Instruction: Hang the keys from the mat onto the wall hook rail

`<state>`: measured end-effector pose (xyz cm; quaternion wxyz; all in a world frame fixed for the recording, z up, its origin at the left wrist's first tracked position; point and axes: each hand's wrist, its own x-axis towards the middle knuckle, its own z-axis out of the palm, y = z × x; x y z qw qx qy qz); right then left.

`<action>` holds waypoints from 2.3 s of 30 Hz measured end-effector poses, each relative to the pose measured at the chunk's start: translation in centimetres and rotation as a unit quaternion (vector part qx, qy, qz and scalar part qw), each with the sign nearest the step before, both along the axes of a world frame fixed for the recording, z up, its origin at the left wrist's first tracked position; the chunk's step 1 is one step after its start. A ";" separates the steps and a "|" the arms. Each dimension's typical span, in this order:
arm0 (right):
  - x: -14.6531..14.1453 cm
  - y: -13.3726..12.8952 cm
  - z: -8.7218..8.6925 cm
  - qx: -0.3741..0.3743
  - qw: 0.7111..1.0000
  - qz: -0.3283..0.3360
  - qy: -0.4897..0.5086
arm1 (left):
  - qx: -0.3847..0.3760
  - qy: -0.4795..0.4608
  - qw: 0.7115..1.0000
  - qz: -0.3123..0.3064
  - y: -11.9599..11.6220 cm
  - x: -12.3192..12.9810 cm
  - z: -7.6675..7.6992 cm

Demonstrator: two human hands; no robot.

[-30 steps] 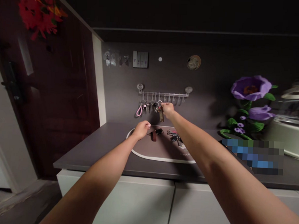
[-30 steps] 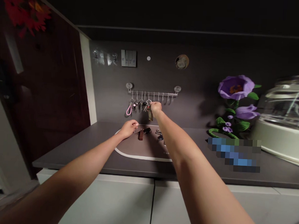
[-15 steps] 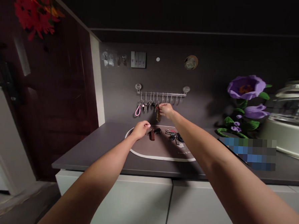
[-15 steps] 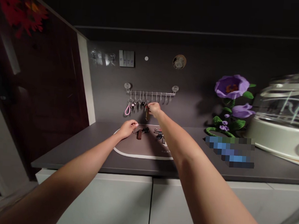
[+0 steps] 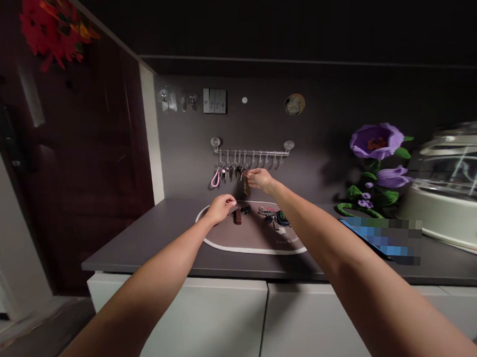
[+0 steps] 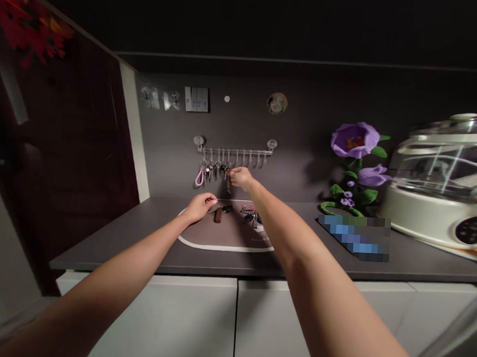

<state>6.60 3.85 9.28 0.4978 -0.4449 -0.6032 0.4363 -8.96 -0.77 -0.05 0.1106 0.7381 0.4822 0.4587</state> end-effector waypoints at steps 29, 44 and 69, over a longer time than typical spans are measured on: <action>2.3 -3.3 -3.1 -0.023 0.997 0.044 0.054 | -0.022 0.013 1.000 -0.007 -1.5 1.1 0.0; 2.9 -3.5 -8.2 0.134 0.975 -0.089 -0.155 | -0.120 0.051 0.991 -0.014 -1.9 0.8 -0.1; 2.0 -4.1 -8.1 0.205 0.903 -0.089 -0.368 | -0.123 -0.408 0.899 -0.103 -0.6 0.3 1.1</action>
